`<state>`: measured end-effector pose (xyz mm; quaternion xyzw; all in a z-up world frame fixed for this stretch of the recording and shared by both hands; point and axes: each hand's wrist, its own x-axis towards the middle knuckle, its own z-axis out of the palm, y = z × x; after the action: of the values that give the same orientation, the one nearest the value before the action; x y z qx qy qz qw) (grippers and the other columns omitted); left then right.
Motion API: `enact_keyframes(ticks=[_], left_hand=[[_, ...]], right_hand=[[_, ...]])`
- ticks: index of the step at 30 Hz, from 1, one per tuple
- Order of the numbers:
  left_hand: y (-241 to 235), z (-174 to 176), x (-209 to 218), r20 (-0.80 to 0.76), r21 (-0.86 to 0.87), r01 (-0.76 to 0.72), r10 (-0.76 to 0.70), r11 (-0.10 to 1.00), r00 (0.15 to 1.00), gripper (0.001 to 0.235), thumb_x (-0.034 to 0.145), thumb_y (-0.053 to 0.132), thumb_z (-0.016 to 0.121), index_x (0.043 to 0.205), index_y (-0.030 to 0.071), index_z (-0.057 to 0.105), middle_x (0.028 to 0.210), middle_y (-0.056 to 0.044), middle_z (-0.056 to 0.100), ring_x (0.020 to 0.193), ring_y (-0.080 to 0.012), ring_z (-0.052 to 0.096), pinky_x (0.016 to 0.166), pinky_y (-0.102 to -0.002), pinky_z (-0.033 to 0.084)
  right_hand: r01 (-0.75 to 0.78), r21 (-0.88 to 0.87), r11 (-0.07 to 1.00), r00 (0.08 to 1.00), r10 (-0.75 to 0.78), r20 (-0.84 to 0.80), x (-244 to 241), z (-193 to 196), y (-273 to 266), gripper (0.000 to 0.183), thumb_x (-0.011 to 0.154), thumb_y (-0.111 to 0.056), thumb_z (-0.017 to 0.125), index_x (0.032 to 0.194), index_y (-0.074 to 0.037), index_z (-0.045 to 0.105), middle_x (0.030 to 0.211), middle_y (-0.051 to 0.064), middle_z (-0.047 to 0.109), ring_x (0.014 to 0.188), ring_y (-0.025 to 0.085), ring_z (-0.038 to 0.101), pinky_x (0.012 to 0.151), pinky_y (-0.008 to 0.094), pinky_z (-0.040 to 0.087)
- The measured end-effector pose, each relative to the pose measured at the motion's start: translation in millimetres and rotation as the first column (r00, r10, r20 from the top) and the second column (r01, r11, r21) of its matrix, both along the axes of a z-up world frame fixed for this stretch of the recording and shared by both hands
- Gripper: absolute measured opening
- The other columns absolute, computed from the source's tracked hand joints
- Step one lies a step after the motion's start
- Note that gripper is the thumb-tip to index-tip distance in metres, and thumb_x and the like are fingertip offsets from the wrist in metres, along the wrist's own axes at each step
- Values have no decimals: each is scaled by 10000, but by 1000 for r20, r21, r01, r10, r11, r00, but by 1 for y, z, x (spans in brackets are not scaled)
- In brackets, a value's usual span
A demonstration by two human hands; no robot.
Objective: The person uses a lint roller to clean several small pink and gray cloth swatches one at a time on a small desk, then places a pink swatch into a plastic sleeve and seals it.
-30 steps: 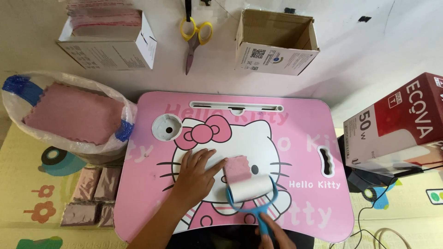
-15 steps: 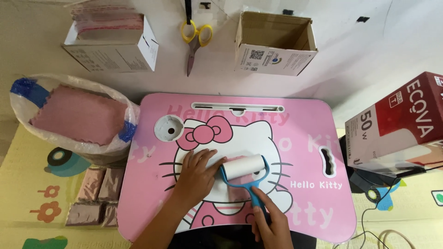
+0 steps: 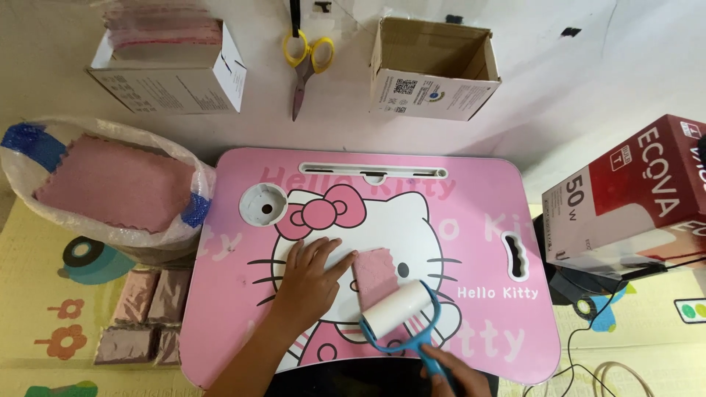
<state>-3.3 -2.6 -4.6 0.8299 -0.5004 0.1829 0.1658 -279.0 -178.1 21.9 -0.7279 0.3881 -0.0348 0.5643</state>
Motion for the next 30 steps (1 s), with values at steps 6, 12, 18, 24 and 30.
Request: enact_keyframes(ticks=[6, 12, 18, 24, 30], left_hand=[[2, 4, 3, -12, 9, 13, -13, 1000, 1000, 613, 800, 100, 690, 1381, 289, 640, 1384, -70, 574, 1282, -302, 511, 1106, -586, 359], [2, 8, 4, -177, -20, 36, -39, 999, 983, 362, 911, 90, 577, 1227, 186, 723, 1391, -80, 580, 1301, -318, 487, 1128, -598, 306], [3, 2, 6, -71, 12, 21, -20, 1000, 997, 595, 802, 94, 702, 1360, 296, 654, 1385, -65, 568, 1276, -301, 500, 1106, -578, 331], [2, 2, 5, -60, 21, 24, -22, 1000, 998, 590, 817, 67, 663, 1369, 275, 646, 1397, -82, 563, 1289, -311, 493, 1116, -591, 330], [1, -5, 3, -31, 9, 18, -18, 1000, 999, 591, 818, 40, 643, 1362, 271, 657, 1391, -85, 566, 1279, -311, 498, 1103, -597, 351]], right_hand=[[-297, -48, 954, 943, 300, 144, 71, 24, -49, 421, 897, -117, 635, 1281, -158, 802, 954, 54, 784, 624, 126, 605, 582, 265, 505], [-595, 8, 804, 780, 575, 246, 122, 70, -71, 377, 1002, -79, 575, 1325, -113, 767, 546, -11, 381, 415, 96, 282, 382, 242, 256], [-543, -154, 826, 794, 564, 226, 78, 32, -80, 370, 938, -113, 647, 1276, -132, 799, 959, 22, 646, 861, 159, 524, 752, 313, 420], [-273, -11, 962, 953, 272, 136, -5, -31, -85, 410, 885, -206, 670, 1247, -115, 840, 1094, 86, 860, 855, 156, 688, 742, 296, 504], [-177, -53, 983, 915, 184, 360, -21, -19, -89, 395, 861, -59, 676, 1226, -26, 824, 806, 131, 790, 478, 149, 564, 447, 262, 408]])
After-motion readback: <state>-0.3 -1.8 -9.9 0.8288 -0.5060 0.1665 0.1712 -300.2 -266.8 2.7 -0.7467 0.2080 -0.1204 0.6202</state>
